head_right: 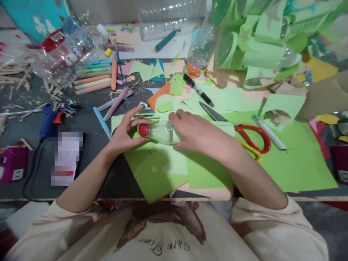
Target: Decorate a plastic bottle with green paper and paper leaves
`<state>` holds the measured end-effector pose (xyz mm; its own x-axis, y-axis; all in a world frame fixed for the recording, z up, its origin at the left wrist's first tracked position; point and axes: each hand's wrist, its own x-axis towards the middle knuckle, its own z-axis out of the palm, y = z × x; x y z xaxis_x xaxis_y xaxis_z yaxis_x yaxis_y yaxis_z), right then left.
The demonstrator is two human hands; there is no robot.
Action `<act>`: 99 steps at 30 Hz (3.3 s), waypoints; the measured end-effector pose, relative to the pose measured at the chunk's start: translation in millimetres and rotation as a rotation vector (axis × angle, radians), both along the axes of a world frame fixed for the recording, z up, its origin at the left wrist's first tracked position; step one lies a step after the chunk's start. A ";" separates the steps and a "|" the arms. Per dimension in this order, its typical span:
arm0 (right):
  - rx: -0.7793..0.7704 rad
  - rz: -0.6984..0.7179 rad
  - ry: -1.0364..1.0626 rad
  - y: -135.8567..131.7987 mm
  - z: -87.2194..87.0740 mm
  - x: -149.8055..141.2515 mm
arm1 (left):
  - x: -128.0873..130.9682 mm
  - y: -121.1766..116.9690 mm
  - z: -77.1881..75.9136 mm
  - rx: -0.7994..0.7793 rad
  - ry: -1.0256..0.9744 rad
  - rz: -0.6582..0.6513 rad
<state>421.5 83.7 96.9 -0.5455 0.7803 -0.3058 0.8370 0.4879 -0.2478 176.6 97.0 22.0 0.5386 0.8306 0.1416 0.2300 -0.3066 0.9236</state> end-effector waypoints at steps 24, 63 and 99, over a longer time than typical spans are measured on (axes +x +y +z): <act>0.134 -0.015 0.069 -4.2 2.6 -34.6 | 3.0 -6.4 -5.4 0.023 0.034 0.064; 0.185 -0.112 -0.015 -1.9 -0.7 -32.7 | 5.1 1.1 2.3 0.035 -0.058 0.291; 0.174 -0.066 -0.086 -11.7 2.2 -46.1 | 9.6 -1.7 10.8 0.044 -0.015 0.260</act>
